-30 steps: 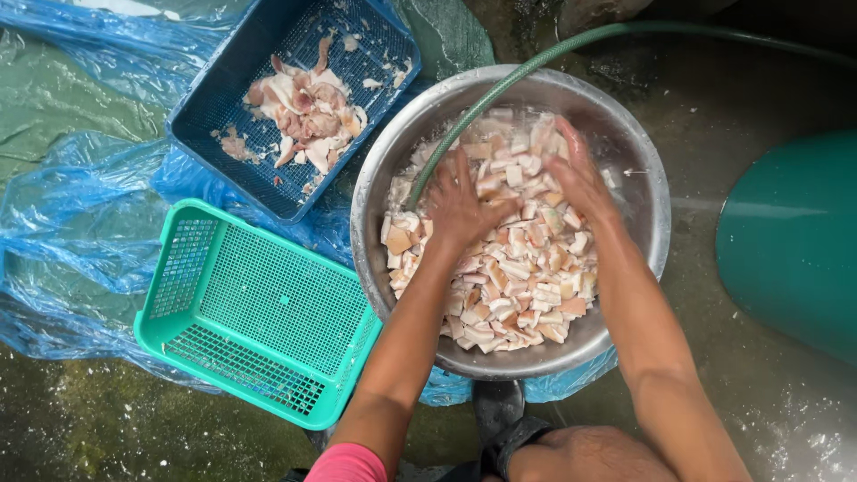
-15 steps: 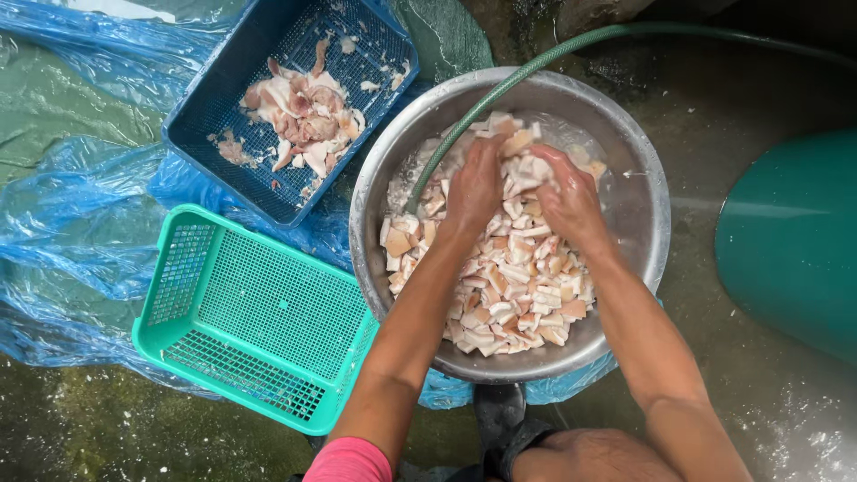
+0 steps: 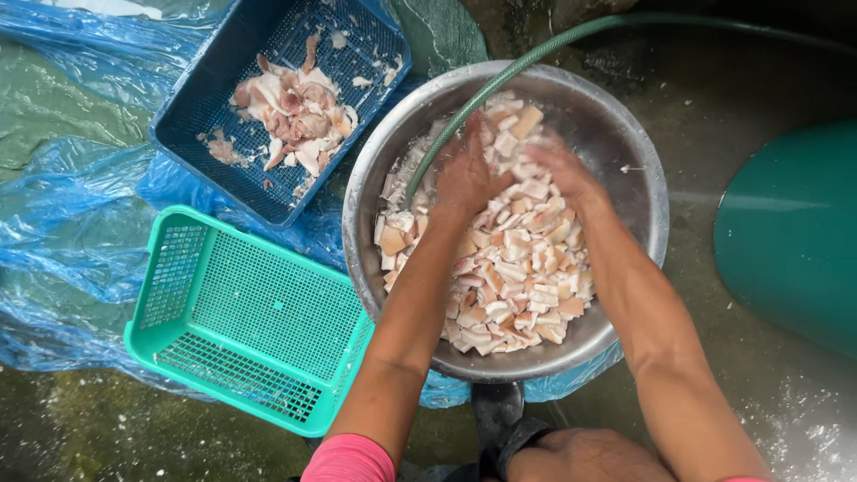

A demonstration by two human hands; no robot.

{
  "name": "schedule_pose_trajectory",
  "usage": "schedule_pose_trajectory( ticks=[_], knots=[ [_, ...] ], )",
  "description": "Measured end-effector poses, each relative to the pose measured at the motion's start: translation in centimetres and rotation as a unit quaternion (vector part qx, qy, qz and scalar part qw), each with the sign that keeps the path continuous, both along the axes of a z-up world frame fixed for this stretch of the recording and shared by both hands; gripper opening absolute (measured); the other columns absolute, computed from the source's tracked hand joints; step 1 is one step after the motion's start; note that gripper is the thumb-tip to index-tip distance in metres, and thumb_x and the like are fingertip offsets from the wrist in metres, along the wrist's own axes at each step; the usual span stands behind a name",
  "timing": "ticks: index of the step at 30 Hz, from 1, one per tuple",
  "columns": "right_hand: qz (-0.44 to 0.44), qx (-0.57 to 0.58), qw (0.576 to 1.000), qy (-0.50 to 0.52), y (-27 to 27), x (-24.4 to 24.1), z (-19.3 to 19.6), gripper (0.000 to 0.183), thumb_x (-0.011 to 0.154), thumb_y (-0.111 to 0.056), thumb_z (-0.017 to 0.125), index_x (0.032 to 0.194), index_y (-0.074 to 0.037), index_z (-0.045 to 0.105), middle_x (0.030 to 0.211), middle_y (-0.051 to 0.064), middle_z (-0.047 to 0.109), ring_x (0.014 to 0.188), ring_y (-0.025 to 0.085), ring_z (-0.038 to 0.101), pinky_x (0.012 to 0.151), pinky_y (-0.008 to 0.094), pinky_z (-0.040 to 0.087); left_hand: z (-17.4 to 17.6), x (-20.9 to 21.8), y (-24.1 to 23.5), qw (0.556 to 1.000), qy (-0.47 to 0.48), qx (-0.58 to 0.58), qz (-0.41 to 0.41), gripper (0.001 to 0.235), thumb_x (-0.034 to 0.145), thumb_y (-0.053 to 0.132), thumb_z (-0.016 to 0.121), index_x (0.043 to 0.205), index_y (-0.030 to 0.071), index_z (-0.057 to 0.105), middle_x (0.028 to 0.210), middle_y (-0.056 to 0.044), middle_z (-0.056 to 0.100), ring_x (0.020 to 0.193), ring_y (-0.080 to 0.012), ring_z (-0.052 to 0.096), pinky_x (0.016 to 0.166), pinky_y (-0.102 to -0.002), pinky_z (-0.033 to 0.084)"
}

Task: The person washes cubed pieces of meat by hand in a large metal bowl filled with water. They repeatedly transfer the meat from a green basket into the bowl, agitate it in the water, and then pour the water out before refilling the bowl with a hose to continue rinsing.

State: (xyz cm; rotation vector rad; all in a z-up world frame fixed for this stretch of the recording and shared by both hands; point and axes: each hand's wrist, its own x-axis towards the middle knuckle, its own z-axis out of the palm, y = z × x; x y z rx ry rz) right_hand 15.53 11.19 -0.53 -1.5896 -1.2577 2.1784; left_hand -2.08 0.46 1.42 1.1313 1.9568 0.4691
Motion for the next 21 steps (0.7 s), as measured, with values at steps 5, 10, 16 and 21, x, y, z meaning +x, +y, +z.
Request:
schedule_pose_trajectory(
  ticks=[5,10,16,21],
  knots=[
    [0.180,0.352,0.916,-0.072,-3.3,0.2,4.6,0.048,0.093,-0.007,0.079,0.135,-0.007,0.056,0.138,0.018,0.065,0.126,0.029,0.066,0.106,0.038,0.054,-1.2,1.5,-2.6,0.983,0.086,0.162,0.004,0.075,0.093,0.008,0.076,0.155,0.030,0.040,0.146,-0.008,0.064,0.130,-0.0296,0.066,0.123,-0.048,0.045],
    [0.212,0.520,0.825,-0.062,-5.6,2.0,10.2,0.044,0.090,0.003,0.069,0.130,-0.011,0.055,0.135,0.016,0.069,0.130,0.028,0.066,0.113,0.034,0.054,3.6,1.9,-5.8,0.980,-0.088,0.179,0.018,0.095,0.082,0.009,0.077,0.161,0.020,0.026,0.164,-0.020,0.035,0.152,-0.0404,0.035,0.127,-0.054,0.023],
    [0.185,0.401,0.893,-0.093,-3.6,4.6,9.3,0.066,0.082,-0.008,0.058,0.146,-0.009,0.042,0.161,0.023,0.042,0.153,0.034,0.036,0.123,0.047,0.031,4.8,0.7,-5.8,0.995,-0.052,0.085,0.026,0.111,0.083,0.047,0.073,0.166,0.024,0.003,0.170,-0.025,0.000,0.157,-0.0458,-0.003,0.123,-0.063,0.001],
    [0.064,0.169,0.983,-0.018,-0.7,2.0,0.9,0.081,0.088,-0.027,0.069,0.155,-0.007,0.028,0.152,0.017,0.051,0.145,0.029,0.045,0.119,0.040,0.031,0.8,0.7,-1.9,0.999,0.033,0.024,-0.003,0.094,0.095,0.059,0.061,0.163,0.029,0.003,0.166,-0.027,0.009,0.146,-0.0493,0.027,0.115,-0.058,0.029]
  ],
)
